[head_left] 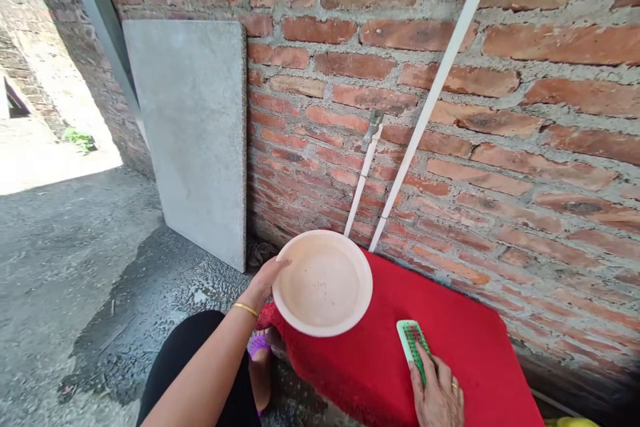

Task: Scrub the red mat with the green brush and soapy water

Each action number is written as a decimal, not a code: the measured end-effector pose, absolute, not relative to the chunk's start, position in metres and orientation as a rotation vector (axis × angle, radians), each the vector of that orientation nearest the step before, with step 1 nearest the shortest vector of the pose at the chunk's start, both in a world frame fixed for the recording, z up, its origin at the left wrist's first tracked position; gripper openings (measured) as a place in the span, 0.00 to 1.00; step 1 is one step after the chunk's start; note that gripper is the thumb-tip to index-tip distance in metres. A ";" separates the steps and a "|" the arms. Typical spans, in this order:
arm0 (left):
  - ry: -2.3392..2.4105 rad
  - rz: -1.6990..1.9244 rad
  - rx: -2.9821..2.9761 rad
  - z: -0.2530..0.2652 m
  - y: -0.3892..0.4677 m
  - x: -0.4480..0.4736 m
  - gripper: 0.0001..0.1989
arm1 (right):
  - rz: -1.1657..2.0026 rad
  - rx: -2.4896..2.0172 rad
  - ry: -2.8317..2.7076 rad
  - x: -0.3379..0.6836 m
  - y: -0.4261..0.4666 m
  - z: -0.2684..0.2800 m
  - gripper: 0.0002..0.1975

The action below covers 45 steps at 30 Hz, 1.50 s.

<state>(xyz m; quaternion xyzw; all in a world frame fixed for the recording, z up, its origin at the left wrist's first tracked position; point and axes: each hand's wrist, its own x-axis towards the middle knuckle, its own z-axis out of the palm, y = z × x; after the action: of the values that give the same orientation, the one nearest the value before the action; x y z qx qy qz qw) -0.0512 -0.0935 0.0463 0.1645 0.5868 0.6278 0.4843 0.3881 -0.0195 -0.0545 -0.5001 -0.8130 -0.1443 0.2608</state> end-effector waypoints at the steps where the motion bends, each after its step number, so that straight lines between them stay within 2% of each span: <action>1: 1.418 1.552 0.388 0.047 -0.093 -0.049 0.15 | -0.389 -1.361 -2.203 0.388 -0.019 -0.055 0.28; 8: 1.471 1.638 0.374 0.049 -0.090 -0.043 0.10 | -0.393 -1.362 -2.174 0.389 -0.015 -0.055 0.30; 18: 1.432 1.687 0.337 0.035 -0.078 -0.053 0.14 | -0.235 -1.329 -2.181 0.395 -0.005 -0.049 0.32; 25: 1.525 1.626 0.330 0.031 -0.072 -0.059 0.15 | -0.043 -1.028 -2.456 0.308 -0.053 -0.043 0.21; 29: 1.627 1.588 0.378 0.032 -0.073 -0.059 0.13 | -0.078 -1.003 -2.558 0.288 -0.061 -0.034 0.21; 33: 1.972 1.423 0.577 0.046 -0.077 -0.060 0.15 | -0.204 -1.206 -2.455 0.331 -0.031 -0.029 0.25; 36: 2.325 1.127 0.775 0.065 -0.081 -0.053 0.20 | -0.312 -1.408 -2.364 0.360 -0.016 -0.028 0.30; 39: 2.621 0.856 1.025 0.085 -0.084 -0.037 0.22 | -0.303 -1.462 -2.358 0.351 -0.022 -0.027 0.31; 45: 2.445 0.546 1.588 0.082 -0.081 0.002 0.18 | -0.245 -1.314 -2.506 0.286 -0.045 -0.023 0.28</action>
<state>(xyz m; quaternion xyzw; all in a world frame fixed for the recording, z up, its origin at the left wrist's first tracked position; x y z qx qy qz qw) 0.0022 -0.0811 0.0819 0.5334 0.8210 0.1835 0.0877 0.2865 -0.0453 -0.0230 -0.4574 -0.8723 -0.0852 0.1504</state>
